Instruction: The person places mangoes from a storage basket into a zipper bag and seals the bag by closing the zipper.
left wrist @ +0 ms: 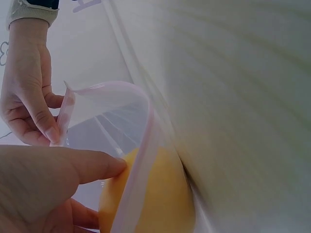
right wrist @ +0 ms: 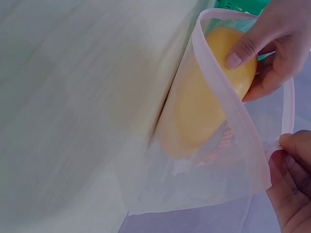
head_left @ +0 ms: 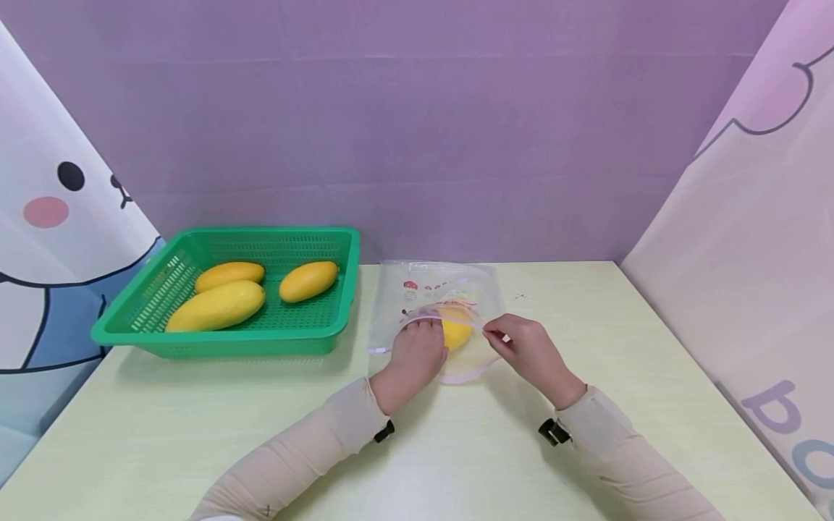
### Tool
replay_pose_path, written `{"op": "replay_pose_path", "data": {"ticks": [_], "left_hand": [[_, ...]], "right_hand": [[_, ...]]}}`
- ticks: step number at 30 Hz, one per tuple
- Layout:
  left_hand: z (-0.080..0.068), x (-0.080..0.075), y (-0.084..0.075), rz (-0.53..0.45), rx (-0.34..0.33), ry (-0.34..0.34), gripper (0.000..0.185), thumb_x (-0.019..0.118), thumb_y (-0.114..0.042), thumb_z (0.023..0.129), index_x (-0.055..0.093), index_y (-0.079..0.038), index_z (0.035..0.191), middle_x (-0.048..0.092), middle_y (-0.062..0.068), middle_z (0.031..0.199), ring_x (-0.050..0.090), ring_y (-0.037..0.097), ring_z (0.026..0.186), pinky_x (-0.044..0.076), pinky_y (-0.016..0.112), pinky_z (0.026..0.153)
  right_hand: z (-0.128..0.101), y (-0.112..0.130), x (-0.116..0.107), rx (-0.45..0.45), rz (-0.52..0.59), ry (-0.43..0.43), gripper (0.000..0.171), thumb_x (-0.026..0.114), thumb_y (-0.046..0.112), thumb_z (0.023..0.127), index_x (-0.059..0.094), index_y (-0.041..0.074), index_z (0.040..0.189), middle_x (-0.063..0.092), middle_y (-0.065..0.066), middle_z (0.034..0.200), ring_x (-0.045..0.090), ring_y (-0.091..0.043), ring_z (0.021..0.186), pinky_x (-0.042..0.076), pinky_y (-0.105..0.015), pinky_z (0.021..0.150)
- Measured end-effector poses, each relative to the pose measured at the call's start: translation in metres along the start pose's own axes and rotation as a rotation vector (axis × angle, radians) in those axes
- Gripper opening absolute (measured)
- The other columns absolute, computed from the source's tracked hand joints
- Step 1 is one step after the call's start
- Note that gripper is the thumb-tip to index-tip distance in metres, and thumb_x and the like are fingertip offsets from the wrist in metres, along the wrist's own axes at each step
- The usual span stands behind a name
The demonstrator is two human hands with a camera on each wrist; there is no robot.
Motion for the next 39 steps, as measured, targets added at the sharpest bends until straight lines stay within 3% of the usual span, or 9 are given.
{"op": "replay_pose_path", "data": {"ticks": [11, 19, 29, 32, 39], "left_hand": [[-0.003, -0.005, -0.005, -0.037, 0.018, 0.021, 0.043, 0.067, -0.032, 0.084, 0.062, 0.000, 0.112, 0.065, 0.011, 0.096, 0.062, 0.024, 0.083, 0.054, 0.034, 0.067], [-0.012, -0.014, -0.014, 0.048, 0.089, -0.019, 0.058, 0.070, -0.040, 0.081, 0.060, 0.001, 0.120, 0.064, 0.011, 0.106, 0.061, 0.023, 0.091, 0.052, 0.030, 0.078], [-0.028, -0.024, -0.023, 0.057, 0.163, 0.091, 0.063, 0.068, -0.045, 0.082, 0.057, -0.002, 0.126, 0.059, 0.011, 0.126, 0.055, 0.024, 0.114, 0.045, 0.029, 0.097], [-0.034, -0.027, -0.025, 0.028, 0.208, 0.093, 0.059, 0.067, -0.045, 0.083, 0.059, -0.003, 0.123, 0.061, 0.008, 0.122, 0.057, 0.022, 0.110, 0.047, 0.029, 0.093], [-0.045, -0.040, -0.024, -0.148, 0.296, 0.129, 0.049, 0.069, -0.040, 0.084, 0.062, -0.004, 0.117, 0.064, 0.006, 0.111, 0.061, 0.021, 0.097, 0.053, 0.030, 0.080]], "right_hand": [[0.000, 0.000, -0.001, 0.007, 0.007, 0.000, 0.010, 0.072, -0.003, 0.077, 0.070, 0.005, 0.082, 0.068, -0.003, 0.080, 0.061, -0.011, 0.066, 0.051, -0.019, 0.054], [0.001, 0.000, -0.001, 0.022, 0.007, 0.007, 0.011, 0.072, -0.006, 0.077, 0.070, 0.004, 0.082, 0.068, -0.003, 0.080, 0.062, -0.012, 0.066, 0.051, -0.019, 0.054], [0.001, -0.002, 0.001, 0.045, 0.016, 0.013, 0.012, 0.072, -0.006, 0.077, 0.070, 0.004, 0.083, 0.068, -0.003, 0.081, 0.062, -0.012, 0.067, 0.051, -0.019, 0.054], [0.000, -0.003, 0.001, 0.062, 0.011, 0.018, 0.011, 0.072, -0.006, 0.077, 0.070, 0.004, 0.084, 0.068, -0.004, 0.081, 0.062, -0.012, 0.067, 0.051, -0.019, 0.054], [0.000, -0.003, -0.003, 0.081, 0.025, 0.009, 0.009, 0.072, -0.002, 0.078, 0.070, 0.004, 0.084, 0.067, -0.002, 0.079, 0.061, -0.010, 0.065, 0.052, -0.020, 0.054]]}}
Point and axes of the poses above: each hand's wrist, its own z-axis towards the middle knuckle, its own x-axis out of the palm, y = z × x, the point moved 8 cm from there along z, towards the middle knuckle
